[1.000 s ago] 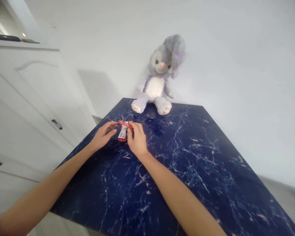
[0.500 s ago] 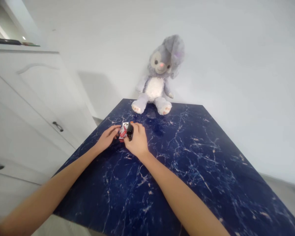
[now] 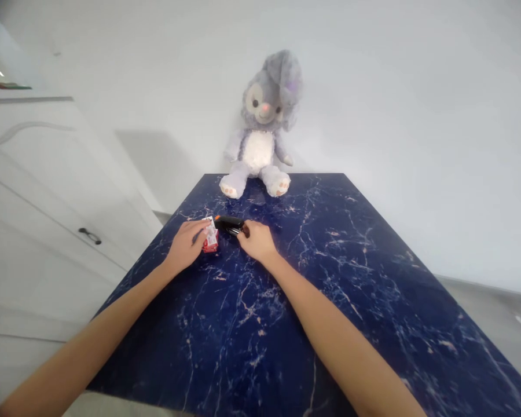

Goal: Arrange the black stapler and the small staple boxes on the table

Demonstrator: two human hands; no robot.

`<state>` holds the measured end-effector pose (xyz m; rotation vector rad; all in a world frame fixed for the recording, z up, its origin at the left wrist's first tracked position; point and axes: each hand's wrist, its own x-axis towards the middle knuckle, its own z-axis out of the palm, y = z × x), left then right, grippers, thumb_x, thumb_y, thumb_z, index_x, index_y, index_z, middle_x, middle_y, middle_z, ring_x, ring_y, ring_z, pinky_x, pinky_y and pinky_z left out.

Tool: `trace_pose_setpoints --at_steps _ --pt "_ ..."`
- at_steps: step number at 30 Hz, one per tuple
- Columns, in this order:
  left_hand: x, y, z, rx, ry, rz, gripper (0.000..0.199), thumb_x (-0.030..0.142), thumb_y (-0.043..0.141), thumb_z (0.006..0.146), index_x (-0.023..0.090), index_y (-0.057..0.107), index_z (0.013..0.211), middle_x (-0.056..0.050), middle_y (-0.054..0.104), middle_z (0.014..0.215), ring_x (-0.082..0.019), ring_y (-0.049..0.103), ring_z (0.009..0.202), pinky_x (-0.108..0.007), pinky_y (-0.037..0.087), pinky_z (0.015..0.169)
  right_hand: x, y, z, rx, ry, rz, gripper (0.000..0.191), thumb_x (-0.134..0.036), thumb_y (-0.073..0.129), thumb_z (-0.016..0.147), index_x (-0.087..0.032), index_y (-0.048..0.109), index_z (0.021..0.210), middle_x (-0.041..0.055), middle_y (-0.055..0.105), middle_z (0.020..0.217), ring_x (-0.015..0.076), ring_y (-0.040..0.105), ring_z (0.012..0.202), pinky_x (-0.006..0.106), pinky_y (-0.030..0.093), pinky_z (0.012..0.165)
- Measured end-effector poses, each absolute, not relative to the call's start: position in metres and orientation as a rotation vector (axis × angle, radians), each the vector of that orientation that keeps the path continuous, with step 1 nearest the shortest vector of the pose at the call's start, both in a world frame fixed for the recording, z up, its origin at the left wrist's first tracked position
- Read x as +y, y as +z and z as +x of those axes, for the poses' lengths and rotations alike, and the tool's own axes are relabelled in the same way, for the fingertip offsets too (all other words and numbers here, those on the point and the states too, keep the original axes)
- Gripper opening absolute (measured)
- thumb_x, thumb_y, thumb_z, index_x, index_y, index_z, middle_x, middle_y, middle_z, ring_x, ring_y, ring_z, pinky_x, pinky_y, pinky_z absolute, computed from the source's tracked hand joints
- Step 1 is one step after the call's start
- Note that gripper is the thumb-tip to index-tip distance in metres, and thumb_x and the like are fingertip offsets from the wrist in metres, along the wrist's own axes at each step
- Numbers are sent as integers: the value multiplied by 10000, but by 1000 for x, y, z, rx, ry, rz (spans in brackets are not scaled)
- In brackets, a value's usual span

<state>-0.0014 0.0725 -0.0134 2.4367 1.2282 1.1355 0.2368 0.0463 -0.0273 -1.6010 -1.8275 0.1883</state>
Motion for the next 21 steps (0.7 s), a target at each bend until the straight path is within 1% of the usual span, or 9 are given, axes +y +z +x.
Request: trace_pose_setpoints --at_steps 3,5,7,10,13,15,18,19,21 --pt "85 0 12 1183 959 2523 361 356 562 932 259 690 1255 -84 690 1299 -326 509 1335 -518 328 1166 49 -26 247 -1815 192 -1591 63 -205 578 853 -185 635 836 52 719 860 206 662 806 292 464 766" --pt "94 9 20 1239 805 2558 392 411 589 914 244 693 1254 -118 703 1269 -367 482 1373 -553 305 1167 49 -26 249 -1789 190 -1602 63 -201 581 855 -180 639 846 54 719 853 202 657 785 288 459 740" --pt "100 16 26 1329 621 2609 471 473 578 915 220 659 1304 -158 700 1263 -396 463 1392 -570 307 1153 48 -28 249 -1778 207 -1607 49 -228 624 851 -183 642 845 43 720 837 190 652 755 277 454 708" --pt "98 23 31 1460 340 2710 628 536 501 943 158 526 1443 -208 645 1340 -398 407 1438 -546 318 1143 49 -30 252 -1778 253 -1600 105 -281 700 844 -190 653 862 25 727 847 170 656 751 256 456 696" --pt "85 27 41 1542 140 2800 688 537 423 975 89 432 1497 -237 576 1421 -376 388 1454 -488 307 1156 51 -30 259 -1816 298 -1565 135 -314 733 858 -197 679 900 12 741 884 146 669 777 231 459 718" --pt "75 29 55 1628 52 2843 706 543 368 993 58 403 1505 -255 575 1412 -374 449 1410 -476 303 1151 54 -27 265 -1870 315 -1538 139 -327 750 856 -200 693 851 5 740 848 142 663 750 226 450 702" --pt "65 35 84 1810 -91 2821 794 622 340 977 35 375 1511 -285 663 1250 -408 604 1219 -505 364 1068 58 -21 273 -1963 306 -1515 190 -346 763 853 -193 697 762 18 733 802 154 648 721 239 434 683" --pt "64 38 94 1861 -135 2790 826 658 364 956 29 400 1490 -288 687 1189 -421 633 1158 -508 390 1028 60 -20 275 -1990 299 -1513 204 -358 761 857 -191 699 756 24 732 801 157 645 719 243 431 683" --pt "64 42 107 1895 -156 2753 803 693 374 937 47 513 1394 -272 709 1126 -411 672 1067 -479 435 955 61 -18 278 -2029 286 -1517 208 -365 751 868 -190 704 765 28 728 799 157 642 717 246 429 687"
